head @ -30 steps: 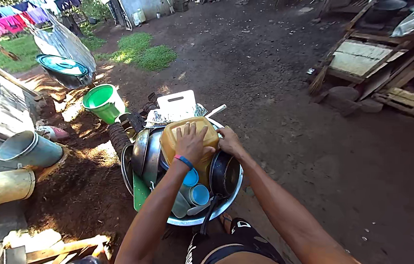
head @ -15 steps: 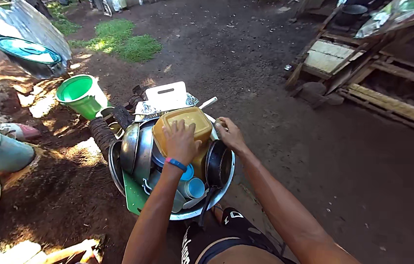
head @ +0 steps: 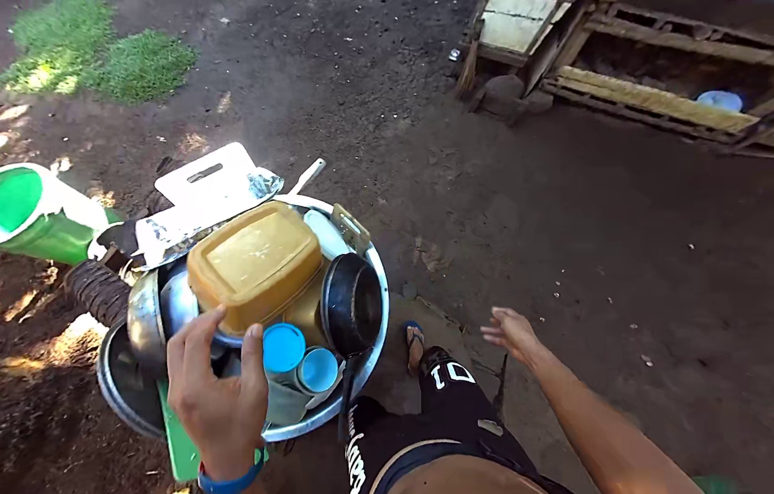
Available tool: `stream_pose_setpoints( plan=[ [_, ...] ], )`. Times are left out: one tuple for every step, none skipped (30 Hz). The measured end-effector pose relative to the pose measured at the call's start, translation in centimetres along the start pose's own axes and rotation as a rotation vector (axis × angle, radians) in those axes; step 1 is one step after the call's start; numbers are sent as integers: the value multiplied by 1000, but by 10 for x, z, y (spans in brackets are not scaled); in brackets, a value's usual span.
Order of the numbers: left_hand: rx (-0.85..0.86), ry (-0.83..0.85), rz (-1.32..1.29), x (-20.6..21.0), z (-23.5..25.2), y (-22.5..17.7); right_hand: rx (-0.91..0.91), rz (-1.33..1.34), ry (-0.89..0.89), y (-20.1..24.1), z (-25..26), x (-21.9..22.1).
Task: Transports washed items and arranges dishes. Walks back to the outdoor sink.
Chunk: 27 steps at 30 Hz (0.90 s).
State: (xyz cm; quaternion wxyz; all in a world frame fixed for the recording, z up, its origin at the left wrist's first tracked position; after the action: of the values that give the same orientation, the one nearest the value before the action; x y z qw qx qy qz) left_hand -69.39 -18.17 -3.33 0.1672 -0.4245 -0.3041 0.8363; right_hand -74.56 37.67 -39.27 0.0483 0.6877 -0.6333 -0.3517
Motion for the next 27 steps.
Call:
stream_pose_setpoints(
  plan=[
    [27, 26, -31, 17, -2, -13, 45, -70, -11, -30, 14, -16],
    [55, 60, -61, 35, -3, -27, 71, -189, -18, -61, 30, -32],
    [78, 101, -80, 56, -5, -42, 93, -325, -8, -93, 48, -48],
    [92, 145, -91, 77, -6, -57, 140, -432, 23, -129, 65, -61],
    [94, 187, -98, 99, -7, -72, 216, -496, 65, -161, 77, -74],
    [80, 233, -114, 123, -8, -86, 309, -507, 104, -184, 83, -85],
    [48, 285, -138, 149, -10, -98, 413, -454, 123, -203, 84, -95],
    [-3, 346, -174, 174, -14, -109, 510, -380, 120, -219, 85, -106],
    [-65, 416, -209, 201, -20, -118, 566, -306, 101, -228, 92, -116],
    [-124, 491, -239, 229, -25, -126, 587, -256, 81, -230, 106, -122],
    [-168, 562, -260, 255, -30, -132, 583, -234, 76, -230, 121, -125],
    [-193, 621, -276, 278, -36, -137, 569, -239, 82, -228, 135, -128],
    [-199, 668, -286, 297, -41, -142, 550, -259, 94, -221, 147, -132],
    [-197, 703, -293, 314, -46, -144, 534, -271, 105, -205, 158, -134],
    [-199, 728, -298, 329, -49, -145, 514, -270, 110, -184, 171, -137],
    [-205, 744, -300, 344, -50, -144, 481, -266, 105, -160, 187, -139],
    [-215, 753, -307, 360, -49, -143, 441, -262, 99, -133, 204, -141],
    [-234, 765, -307, 377, -47, -141, 390, -264, 99, -103, 219, -143],
    [-268, 785, -307, 397, -44, -138, 335, -275, 95, -71, 233, -143],
    [-317, 807, -322, 421, -39, -136, 279, -280, 87, -40, 247, -143],
    [-389, 834, -360, 449, -34, -132, 221, -276, 79, -8, 259, -142],
    [-482, 868, -404, 482, -30, -125, 167, -274, 70, 23, 269, -141],
    [-585, 914, -427, 517, -27, -117, 122, -271, 63, 52, 277, -137],
    [-687, 964, -429, 555, -25, -105, 86, -264, 59, 80, 283, -133],
    [-778, 1007, -425, 593, -25, -92, 55, -257, 57, 105, 288, -127],
    [-848, 1034, -414, 629, -26, -78, 26, -257, 57, 126, 294, -121],
    [-897, 1058, -380, 660, -28, -63, -4, -265, 59, 142, 301, -114]
  ],
)
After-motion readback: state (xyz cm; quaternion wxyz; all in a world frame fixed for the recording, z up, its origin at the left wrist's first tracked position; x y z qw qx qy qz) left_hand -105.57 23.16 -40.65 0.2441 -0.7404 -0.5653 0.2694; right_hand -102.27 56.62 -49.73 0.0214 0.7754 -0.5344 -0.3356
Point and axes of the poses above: each hand's wrist, its own z-axis towards the middle knuckle, its own x-axis out of the palm, y = z × x, the point moved 9 cm from there along z, towards the middle knuckle, and after that the axes turned 8 degrees about -z, right-handed, at the moved point
